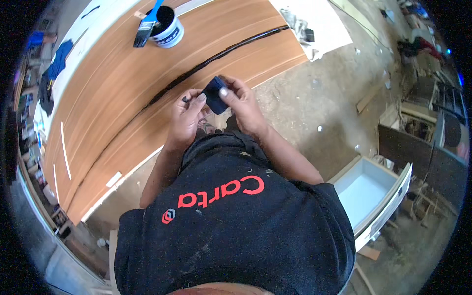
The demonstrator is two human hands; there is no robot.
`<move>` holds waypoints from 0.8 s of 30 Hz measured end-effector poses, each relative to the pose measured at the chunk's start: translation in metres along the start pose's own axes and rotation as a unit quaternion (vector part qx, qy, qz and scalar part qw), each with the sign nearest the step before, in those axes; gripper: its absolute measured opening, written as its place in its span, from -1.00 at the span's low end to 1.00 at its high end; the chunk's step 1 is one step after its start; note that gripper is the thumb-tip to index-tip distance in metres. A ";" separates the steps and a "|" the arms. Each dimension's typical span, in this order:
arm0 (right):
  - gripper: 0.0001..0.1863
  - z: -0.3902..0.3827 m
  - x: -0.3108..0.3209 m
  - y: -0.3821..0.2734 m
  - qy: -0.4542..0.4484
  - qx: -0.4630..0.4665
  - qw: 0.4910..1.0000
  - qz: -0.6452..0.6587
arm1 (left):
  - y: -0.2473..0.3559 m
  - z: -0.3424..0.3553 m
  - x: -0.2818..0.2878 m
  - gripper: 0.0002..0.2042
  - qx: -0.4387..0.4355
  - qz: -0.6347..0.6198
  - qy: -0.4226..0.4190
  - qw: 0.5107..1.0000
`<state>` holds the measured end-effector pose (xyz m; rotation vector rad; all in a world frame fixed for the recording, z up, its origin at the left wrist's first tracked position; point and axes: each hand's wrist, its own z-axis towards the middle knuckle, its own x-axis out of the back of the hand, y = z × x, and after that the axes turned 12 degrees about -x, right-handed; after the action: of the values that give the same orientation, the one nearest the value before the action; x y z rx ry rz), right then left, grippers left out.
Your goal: Applying black edge banding or trim strips to the edges of wooden boards using adhesive.
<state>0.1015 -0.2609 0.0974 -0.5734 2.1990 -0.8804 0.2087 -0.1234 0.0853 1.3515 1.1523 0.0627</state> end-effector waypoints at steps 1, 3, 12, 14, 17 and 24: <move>-0.84 -0.003 -0.002 0.000 -0.007 -0.001 1.000 0.020 | -0.002 0.002 -0.002 -0.81 -0.003 0.029 -0.006 1.000; -0.84 -0.001 0.002 -0.002 -0.002 0.012 0.999 0.042 | -0.008 0.009 -0.006 -0.80 -0.001 0.056 -0.031 0.998; -0.79 0.060 0.099 -0.044 0.167 0.039 0.985 -0.029 | -0.026 0.020 0.014 -0.80 0.033 0.236 0.079 0.968; -0.81 0.093 0.154 -0.061 0.280 0.105 0.929 -0.219 | -0.042 0.018 0.051 -0.81 0.028 0.273 0.073 0.959; -0.80 0.129 0.186 -0.098 0.361 0.210 0.812 -0.407 | -0.040 0.009 0.054 -0.83 0.031 0.326 0.114 0.938; -0.75 0.174 0.219 -0.099 0.288 0.449 0.524 -0.664 | -0.040 0.003 0.057 -0.86 0.063 0.295 0.165 0.939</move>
<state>0.0977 -0.5342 -0.0190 -1.5280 0.8751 -3.0515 0.2163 -0.1020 0.0195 1.8135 0.9944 0.6813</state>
